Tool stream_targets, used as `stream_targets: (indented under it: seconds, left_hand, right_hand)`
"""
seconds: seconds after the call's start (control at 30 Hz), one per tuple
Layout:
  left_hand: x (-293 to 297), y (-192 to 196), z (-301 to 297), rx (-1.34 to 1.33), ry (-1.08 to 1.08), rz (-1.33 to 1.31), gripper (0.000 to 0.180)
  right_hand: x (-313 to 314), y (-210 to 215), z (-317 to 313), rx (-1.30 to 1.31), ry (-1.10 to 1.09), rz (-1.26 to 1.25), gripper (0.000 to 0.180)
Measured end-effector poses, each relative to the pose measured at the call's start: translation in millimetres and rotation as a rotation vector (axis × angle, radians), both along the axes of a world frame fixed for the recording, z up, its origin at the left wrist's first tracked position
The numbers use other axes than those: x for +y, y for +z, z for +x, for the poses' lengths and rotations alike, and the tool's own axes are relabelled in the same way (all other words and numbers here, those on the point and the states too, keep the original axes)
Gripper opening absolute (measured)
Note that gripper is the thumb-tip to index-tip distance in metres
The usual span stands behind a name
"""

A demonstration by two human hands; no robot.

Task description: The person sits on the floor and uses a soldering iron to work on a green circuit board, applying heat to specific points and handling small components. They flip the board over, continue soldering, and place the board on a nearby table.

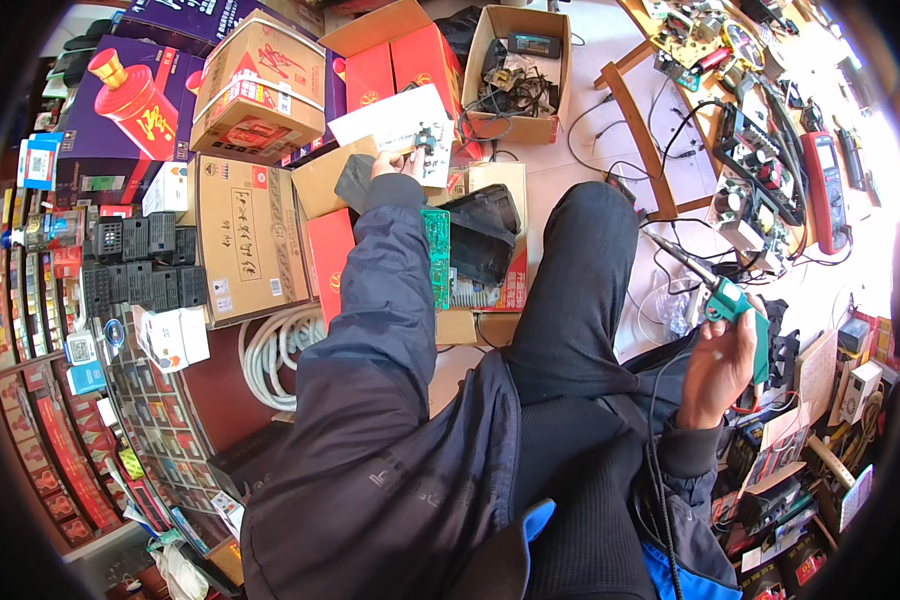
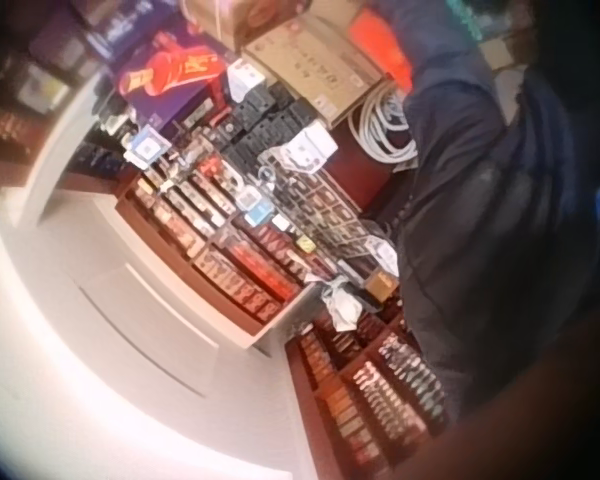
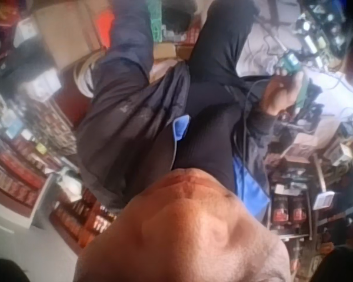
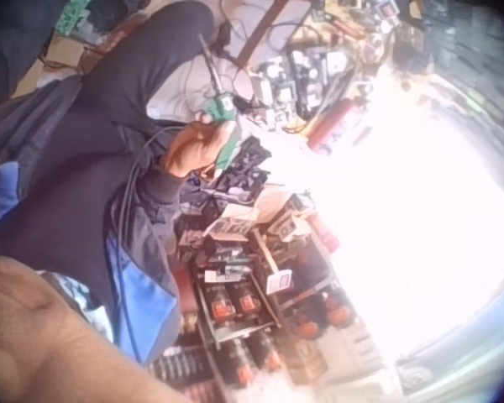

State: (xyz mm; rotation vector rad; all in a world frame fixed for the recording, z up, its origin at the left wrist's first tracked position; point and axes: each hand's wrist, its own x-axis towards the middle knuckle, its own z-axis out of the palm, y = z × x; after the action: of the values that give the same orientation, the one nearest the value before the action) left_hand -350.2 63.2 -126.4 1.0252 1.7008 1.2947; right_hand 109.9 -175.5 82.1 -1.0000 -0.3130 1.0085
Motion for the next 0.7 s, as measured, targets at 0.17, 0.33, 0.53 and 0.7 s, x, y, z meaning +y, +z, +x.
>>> stream_targets:
  seconds: [0.17, 0.33, 0.53, 0.7]
  left_hand:
    - [-12.7, -17.5, -5.1, 0.537, 0.054, -0.075, 0.035]
    - [-6.8, -36.5, -22.2, 0.525, -0.006, -0.098, 0.035]
    - [-2.4, -37.6, -33.5, 0.729, -0.107, -0.098, 0.038]
    - [7.8, 2.1, -25.8, -0.489, 0.172, -0.113, 0.032]
  right_hand:
    - [4.6, -5.5, -1.2, 0.005, 0.017, -0.024, 0.034]
    - [2.9, -5.8, -5.1, 0.034, 0.054, -0.033, 0.030]
    - [-0.2, -3.3, -5.7, 0.033, 0.063, -0.012, 0.030]
    - [-1.9, -2.1, -4.0, 0.024, 0.064, 0.009, 0.030]
